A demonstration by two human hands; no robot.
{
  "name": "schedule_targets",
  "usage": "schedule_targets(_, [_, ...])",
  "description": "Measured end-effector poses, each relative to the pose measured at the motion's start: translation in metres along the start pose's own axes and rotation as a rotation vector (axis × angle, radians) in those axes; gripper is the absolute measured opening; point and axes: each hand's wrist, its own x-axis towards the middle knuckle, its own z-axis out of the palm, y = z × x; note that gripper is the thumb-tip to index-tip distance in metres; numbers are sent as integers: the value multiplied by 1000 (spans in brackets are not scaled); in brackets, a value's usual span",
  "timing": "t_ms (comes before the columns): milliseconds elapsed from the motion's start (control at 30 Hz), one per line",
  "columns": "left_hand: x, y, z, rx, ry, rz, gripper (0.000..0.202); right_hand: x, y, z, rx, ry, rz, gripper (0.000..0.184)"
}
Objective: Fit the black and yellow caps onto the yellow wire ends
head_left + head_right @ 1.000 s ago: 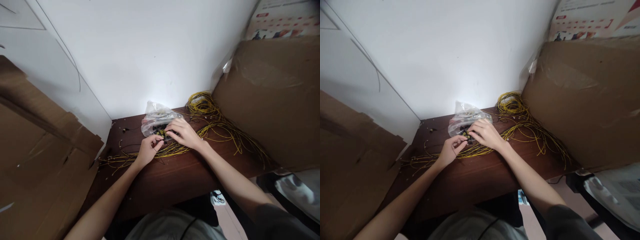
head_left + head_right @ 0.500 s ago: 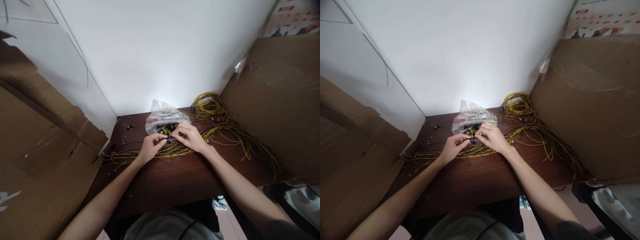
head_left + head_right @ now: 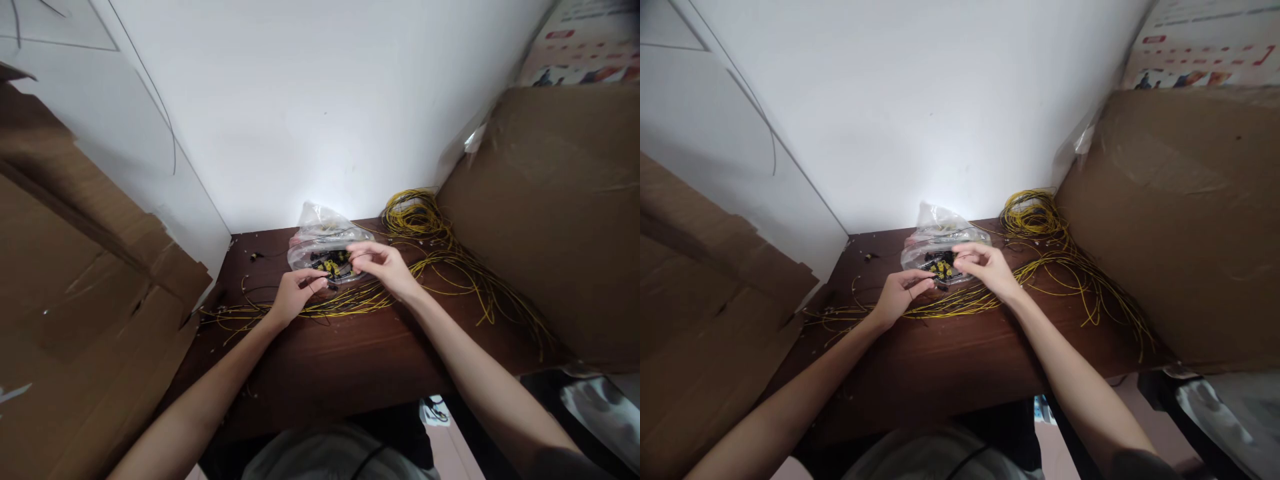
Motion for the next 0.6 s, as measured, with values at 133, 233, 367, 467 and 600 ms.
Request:
schedule_targets(133, [0,0,-1,-2,-11,-9,24,-3,6,14,-134,-72,16,17])
schedule_targets(233, [-1,0,-1,8,-32,-9,24,-4,13,20,-146,-87,35,17])
schedule_targets(367, [-1,0,-1,7,-45,-16,24,-3,16,22,-77,-61,74,18])
schedule_targets(467, [-1,0,-1,-16,-58,-9,25,-3,13,24,-10,-31,107,22])
schedule_targets(600, [-3,2,0,-48,-81,9,25,-4,9,26,62,39,143,25])
